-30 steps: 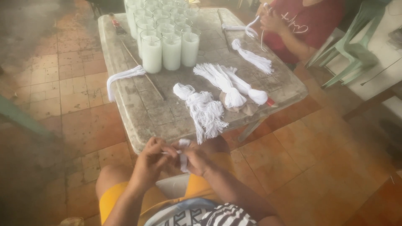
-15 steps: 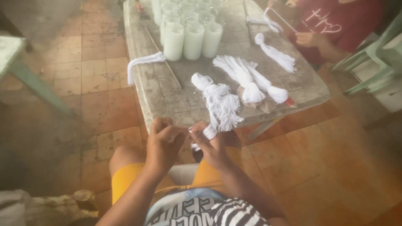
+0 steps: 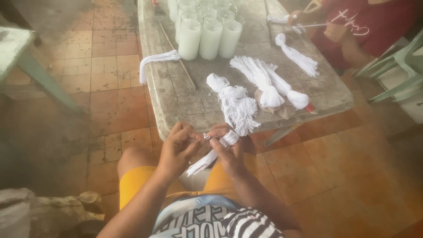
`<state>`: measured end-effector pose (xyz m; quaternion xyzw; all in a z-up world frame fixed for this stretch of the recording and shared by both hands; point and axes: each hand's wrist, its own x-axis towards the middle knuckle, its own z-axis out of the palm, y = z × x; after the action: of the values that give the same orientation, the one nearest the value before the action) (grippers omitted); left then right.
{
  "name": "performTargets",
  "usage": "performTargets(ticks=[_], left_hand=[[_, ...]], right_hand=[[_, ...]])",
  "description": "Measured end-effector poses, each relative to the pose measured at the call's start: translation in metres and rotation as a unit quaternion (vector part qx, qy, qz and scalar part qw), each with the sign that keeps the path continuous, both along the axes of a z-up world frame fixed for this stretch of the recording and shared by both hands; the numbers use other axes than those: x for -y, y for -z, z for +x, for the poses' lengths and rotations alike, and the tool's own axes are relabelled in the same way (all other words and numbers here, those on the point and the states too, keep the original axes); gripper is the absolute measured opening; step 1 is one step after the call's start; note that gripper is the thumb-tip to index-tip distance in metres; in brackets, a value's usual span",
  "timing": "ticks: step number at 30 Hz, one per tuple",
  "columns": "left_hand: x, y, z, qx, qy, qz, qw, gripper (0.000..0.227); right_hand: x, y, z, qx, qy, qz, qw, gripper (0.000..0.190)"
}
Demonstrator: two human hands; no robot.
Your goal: Tying bundles of white thread together using a single string.
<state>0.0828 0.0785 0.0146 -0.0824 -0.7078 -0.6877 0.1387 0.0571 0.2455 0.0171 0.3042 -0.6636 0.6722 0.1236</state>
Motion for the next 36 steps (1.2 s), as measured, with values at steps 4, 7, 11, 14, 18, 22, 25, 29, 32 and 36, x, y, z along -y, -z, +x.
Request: performTargets(ticks=[4, 7, 11, 14, 18, 22, 25, 29, 32, 36], left_hand=[[-0.003, 0.006, -0.001, 0.006, 0.01, -0.011, 1.0, 0.006], [-0.001, 0.009, -0.001, 0.03, 0.025, 0.021, 0.999, 0.01], [-0.002, 0.012, -0.002, -0.007, 0.023, 0.017, 1.0, 0.012], [-0.009, -0.019, 0.004, -0.08, -0.007, -0.007, 0.997, 0.007], [-0.01, -0.004, 0.003, -0.116, 0.013, -0.083, 0.99, 0.014], [-0.02, 0.004, 0.019, 0.106, 0.263, 0.105, 0.953, 0.012], [-0.02, 0.018, 0.013, 0.174, 0.323, 0.152, 0.918, 0.011], [-0.005, 0.009, 0.014, 0.177, 0.244, 0.075, 0.95, 0.009], [0.011, 0.018, 0.014, 0.177, 0.181, -0.029, 0.967, 0.011], [0.022, 0.04, 0.01, 0.184, 0.099, -0.028, 0.978, 0.009]], right_hand=[[-0.002, 0.016, -0.007, 0.053, -0.002, -0.049, 0.997, 0.011], [-0.006, 0.023, -0.01, 0.185, -0.126, -0.19, 0.956, 0.017], [-0.002, 0.001, -0.01, 0.233, -0.371, -0.288, 0.852, 0.022], [-0.002, 0.01, -0.004, 0.187, -0.361, -0.181, 0.896, 0.008], [-0.006, 0.027, 0.007, 0.105, -0.33, -0.02, 0.938, 0.03], [-0.016, -0.029, 0.001, 0.055, -0.075, 0.057, 0.994, 0.079], [-0.05, -0.03, -0.017, 0.225, -0.159, -0.207, 0.939, 0.082], [-0.097, -0.061, -0.015, 0.273, -0.215, -0.465, 0.815, 0.062], [-0.207, -0.028, -0.015, -0.149, 0.001, -0.352, 0.924, 0.039], [-0.266, -0.035, -0.002, -0.125, 0.011, -0.351, 0.928, 0.039]])
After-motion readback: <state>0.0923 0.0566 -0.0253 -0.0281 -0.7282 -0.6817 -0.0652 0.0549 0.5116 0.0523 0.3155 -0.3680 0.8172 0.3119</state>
